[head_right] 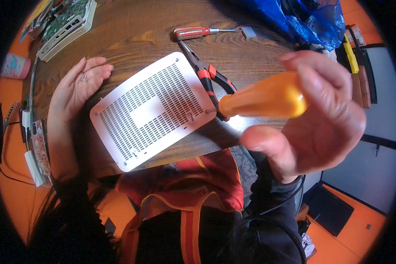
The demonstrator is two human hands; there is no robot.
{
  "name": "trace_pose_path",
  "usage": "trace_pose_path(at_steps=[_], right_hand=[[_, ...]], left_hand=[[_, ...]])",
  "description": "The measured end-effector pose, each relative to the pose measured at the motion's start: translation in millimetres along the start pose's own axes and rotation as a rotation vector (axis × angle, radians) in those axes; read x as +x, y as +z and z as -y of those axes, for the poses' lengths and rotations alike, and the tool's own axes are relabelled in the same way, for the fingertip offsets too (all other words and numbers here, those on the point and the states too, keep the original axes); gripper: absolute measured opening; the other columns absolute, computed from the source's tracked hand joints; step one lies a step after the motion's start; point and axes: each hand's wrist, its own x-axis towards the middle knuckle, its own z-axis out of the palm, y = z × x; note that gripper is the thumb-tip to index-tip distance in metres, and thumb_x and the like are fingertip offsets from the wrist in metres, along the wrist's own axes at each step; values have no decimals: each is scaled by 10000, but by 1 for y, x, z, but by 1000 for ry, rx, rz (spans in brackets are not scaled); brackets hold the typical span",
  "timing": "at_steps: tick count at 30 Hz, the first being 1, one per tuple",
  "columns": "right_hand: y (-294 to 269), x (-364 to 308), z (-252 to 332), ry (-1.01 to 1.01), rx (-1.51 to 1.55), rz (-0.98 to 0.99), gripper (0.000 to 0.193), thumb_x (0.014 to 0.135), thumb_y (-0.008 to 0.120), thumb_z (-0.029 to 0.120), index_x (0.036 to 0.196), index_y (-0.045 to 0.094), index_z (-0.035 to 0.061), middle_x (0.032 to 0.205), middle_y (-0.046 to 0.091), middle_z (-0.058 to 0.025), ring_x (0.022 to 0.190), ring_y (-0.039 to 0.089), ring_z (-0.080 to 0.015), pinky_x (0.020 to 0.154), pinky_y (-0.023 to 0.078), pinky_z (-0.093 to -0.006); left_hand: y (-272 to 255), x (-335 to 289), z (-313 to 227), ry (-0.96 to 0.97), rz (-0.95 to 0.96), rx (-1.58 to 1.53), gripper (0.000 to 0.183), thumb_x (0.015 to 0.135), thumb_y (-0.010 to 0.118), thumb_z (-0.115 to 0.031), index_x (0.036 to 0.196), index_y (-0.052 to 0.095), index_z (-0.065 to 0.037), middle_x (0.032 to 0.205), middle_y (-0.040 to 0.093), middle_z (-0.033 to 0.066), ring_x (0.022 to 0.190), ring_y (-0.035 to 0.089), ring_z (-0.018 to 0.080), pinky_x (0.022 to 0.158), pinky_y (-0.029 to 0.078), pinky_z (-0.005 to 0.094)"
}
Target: The person uses a screwdriver to remove screws from a white electronic device, then separates the casing to expose the internal circuit board. They place the casing and board on the table and continue handling the components.
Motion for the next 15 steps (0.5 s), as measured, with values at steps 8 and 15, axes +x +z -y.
trace_pose_path(at_steps=[8,15], right_hand=[[0,9,-1,104,513,255,430,784,726,301,1144,541,156,1027,580,-159,965,543,-264,784,451,-382],[0,4,-22,154,776,-213,315,929,416,178,1212,455,45,1049,550,-212,966,577,-261,740,528,-386]], left_hand=[[0,0,0,-1,-6,-22,456,1013,290,-242,1244,373,142,1187,518,306,1079,582,320,906,527,322],[0,2,2,-8,-50,18,452,1015,284,-246,1219,401,140,1170,532,303,1053,599,312,888,539,325]])
